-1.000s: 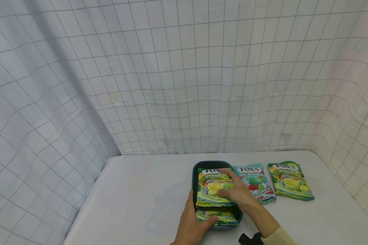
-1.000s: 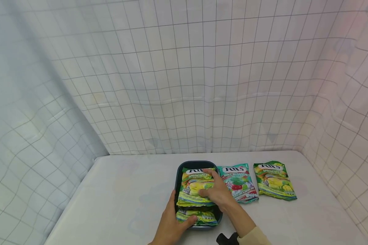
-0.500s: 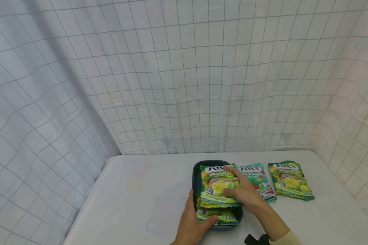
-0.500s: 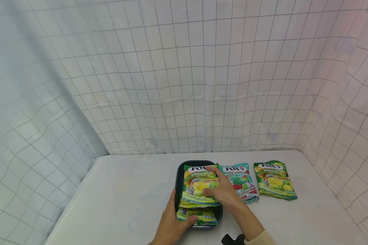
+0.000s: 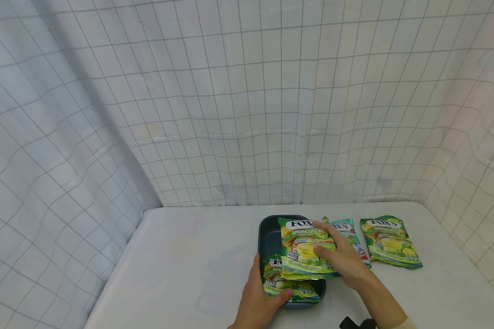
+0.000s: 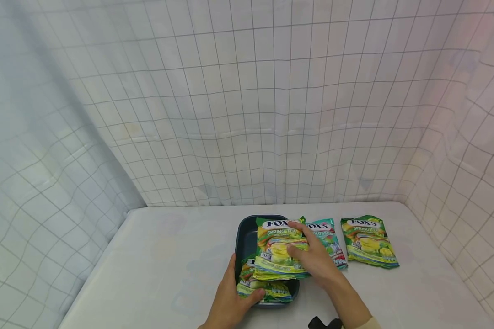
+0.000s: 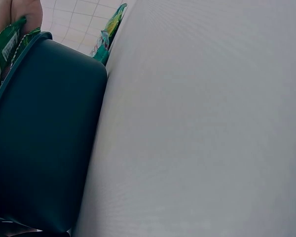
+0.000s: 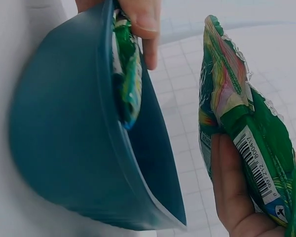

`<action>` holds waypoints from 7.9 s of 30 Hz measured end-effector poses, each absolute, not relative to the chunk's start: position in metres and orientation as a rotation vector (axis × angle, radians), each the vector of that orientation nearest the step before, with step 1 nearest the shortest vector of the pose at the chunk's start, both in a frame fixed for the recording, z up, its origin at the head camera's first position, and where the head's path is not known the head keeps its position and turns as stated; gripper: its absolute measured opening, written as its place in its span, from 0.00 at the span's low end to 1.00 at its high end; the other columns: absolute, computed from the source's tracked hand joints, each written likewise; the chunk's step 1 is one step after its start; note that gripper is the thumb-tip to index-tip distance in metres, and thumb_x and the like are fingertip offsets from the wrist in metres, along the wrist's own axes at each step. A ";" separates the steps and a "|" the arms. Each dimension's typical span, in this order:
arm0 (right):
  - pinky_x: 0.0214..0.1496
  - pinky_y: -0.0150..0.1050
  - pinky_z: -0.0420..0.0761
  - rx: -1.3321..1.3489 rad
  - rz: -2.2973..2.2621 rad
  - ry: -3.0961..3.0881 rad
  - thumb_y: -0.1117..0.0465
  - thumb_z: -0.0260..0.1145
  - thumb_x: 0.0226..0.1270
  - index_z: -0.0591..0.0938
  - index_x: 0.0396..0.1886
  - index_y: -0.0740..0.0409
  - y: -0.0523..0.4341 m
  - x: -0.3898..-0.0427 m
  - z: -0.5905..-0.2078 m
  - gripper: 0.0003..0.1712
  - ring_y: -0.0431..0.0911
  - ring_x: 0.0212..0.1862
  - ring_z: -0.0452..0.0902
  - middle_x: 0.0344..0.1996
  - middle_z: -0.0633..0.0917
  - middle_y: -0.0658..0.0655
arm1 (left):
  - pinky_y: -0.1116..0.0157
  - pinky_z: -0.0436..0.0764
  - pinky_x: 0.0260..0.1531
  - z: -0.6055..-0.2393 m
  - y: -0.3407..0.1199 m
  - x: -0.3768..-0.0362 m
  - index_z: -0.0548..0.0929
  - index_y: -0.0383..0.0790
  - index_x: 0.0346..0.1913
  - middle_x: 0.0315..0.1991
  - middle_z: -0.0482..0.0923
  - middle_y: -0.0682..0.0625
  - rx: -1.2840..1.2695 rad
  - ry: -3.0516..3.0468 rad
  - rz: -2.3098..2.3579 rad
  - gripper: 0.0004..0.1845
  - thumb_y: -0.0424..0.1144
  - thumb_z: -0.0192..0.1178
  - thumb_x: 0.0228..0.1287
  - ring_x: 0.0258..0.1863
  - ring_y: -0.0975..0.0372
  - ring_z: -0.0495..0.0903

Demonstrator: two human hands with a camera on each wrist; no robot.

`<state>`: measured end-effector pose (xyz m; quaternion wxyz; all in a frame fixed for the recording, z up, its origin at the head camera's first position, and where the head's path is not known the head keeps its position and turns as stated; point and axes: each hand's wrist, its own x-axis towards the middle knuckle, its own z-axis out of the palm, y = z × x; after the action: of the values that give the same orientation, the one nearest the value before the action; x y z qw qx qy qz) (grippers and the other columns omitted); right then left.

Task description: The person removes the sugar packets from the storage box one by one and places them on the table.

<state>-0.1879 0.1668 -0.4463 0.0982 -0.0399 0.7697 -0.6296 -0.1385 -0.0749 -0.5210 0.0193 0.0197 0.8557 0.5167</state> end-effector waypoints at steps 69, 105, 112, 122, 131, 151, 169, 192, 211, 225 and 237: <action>0.54 0.49 0.83 0.193 -1.729 2.163 0.51 0.68 0.73 0.57 0.82 0.52 0.273 -0.132 -0.511 0.45 0.60 0.61 0.76 0.79 0.44 0.73 | 0.36 0.71 0.59 -0.520 -0.076 -0.140 0.43 0.36 0.82 0.77 0.55 0.34 0.014 2.612 1.632 0.64 0.64 0.72 0.58 0.70 0.40 0.66; 0.52 0.54 0.83 0.140 -1.889 1.842 0.63 0.70 0.70 0.58 0.76 0.57 0.278 -0.123 -0.534 0.42 0.58 0.50 0.82 0.56 0.78 0.60 | 0.38 0.69 0.63 -0.522 -0.075 -0.140 0.45 0.37 0.82 0.76 0.59 0.38 0.044 2.642 1.630 0.64 0.64 0.72 0.57 0.71 0.44 0.65; 0.49 0.52 0.84 0.249 -1.807 1.979 0.63 0.75 0.65 0.57 0.77 0.61 0.268 -0.125 -0.532 0.48 0.55 0.48 0.82 0.60 0.75 0.66 | 0.38 0.71 0.62 -0.522 -0.074 -0.139 0.45 0.36 0.82 0.75 0.60 0.37 0.017 2.640 1.633 0.65 0.65 0.72 0.56 0.70 0.44 0.67; 0.44 0.50 0.84 0.287 -1.648 2.244 0.63 0.77 0.62 0.56 0.77 0.68 0.259 -0.130 -0.531 0.51 0.54 0.45 0.81 0.57 0.76 0.71 | 0.38 0.72 0.60 -0.519 -0.073 -0.137 0.46 0.35 0.82 0.75 0.60 0.36 -0.033 2.633 1.631 0.65 0.65 0.73 0.55 0.68 0.45 0.69; 0.52 0.52 0.83 0.421 -1.575 2.417 0.53 0.81 0.57 0.58 0.76 0.68 0.262 -0.131 -0.524 0.56 0.67 0.59 0.75 0.65 0.70 0.74 | 0.37 0.72 0.60 -0.520 -0.073 -0.138 0.46 0.35 0.82 0.75 0.59 0.36 -0.044 2.627 1.632 0.65 0.65 0.73 0.56 0.69 0.44 0.68; 0.51 0.26 0.78 0.404 -1.780 2.427 0.43 0.67 0.72 0.53 0.80 0.62 0.243 -0.130 -0.485 0.51 0.48 0.63 0.72 0.75 0.61 0.67 | 0.38 0.73 0.60 -0.522 -0.074 -0.139 0.45 0.36 0.82 0.75 0.60 0.37 -0.016 2.637 1.629 0.64 0.65 0.72 0.56 0.68 0.45 0.70; 0.50 0.28 0.80 0.111 -1.910 2.455 0.47 0.65 0.76 0.51 0.80 0.59 0.212 -0.140 -0.467 0.46 0.39 0.59 0.77 0.72 0.66 0.65 | 0.37 0.71 0.61 -0.522 -0.074 -0.139 0.45 0.35 0.82 0.76 0.58 0.36 0.038 2.665 1.622 0.64 0.65 0.71 0.57 0.70 0.42 0.67; 0.56 0.31 0.79 -0.211 -1.995 2.357 0.56 0.65 0.76 0.55 0.78 0.58 0.169 -0.158 -0.453 0.40 0.66 0.68 0.68 0.72 0.67 0.68 | 0.38 0.72 0.61 -0.520 -0.077 -0.137 0.43 0.36 0.82 0.76 0.58 0.36 0.045 2.608 1.635 0.65 0.65 0.71 0.57 0.70 0.43 0.67; 0.62 0.52 0.78 -0.268 -1.936 2.347 0.55 0.65 0.77 0.53 0.80 0.55 0.161 -0.169 -0.446 0.42 0.65 0.70 0.67 0.74 0.63 0.69 | 0.36 0.70 0.61 -0.524 -0.077 -0.139 0.42 0.38 0.83 0.78 0.55 0.37 0.055 2.606 1.630 0.67 0.67 0.72 0.54 0.72 0.42 0.65; 0.62 0.53 0.78 -0.229 -1.849 2.300 0.51 0.67 0.75 0.50 0.81 0.54 0.146 -0.175 -0.445 0.48 0.67 0.71 0.65 0.76 0.59 0.70 | 0.35 0.70 0.61 -0.522 -0.077 -0.138 0.42 0.38 0.83 0.78 0.54 0.36 0.038 2.609 1.608 0.67 0.69 0.71 0.54 0.71 0.41 0.65; 0.59 0.61 0.78 -0.148 -1.623 2.406 0.43 0.70 0.70 0.49 0.81 0.56 0.135 -0.177 -0.450 0.54 0.71 0.68 0.67 0.75 0.61 0.73 | 0.37 0.72 0.59 -0.521 -0.078 -0.138 0.43 0.39 0.83 0.78 0.55 0.36 0.033 2.611 1.596 0.67 0.69 0.71 0.55 0.70 0.41 0.67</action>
<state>-0.1771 0.1351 -0.4499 0.1175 -0.0507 0.8222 -0.5547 -0.1383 -0.0776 -0.5210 0.0405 0.0109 0.8525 0.5210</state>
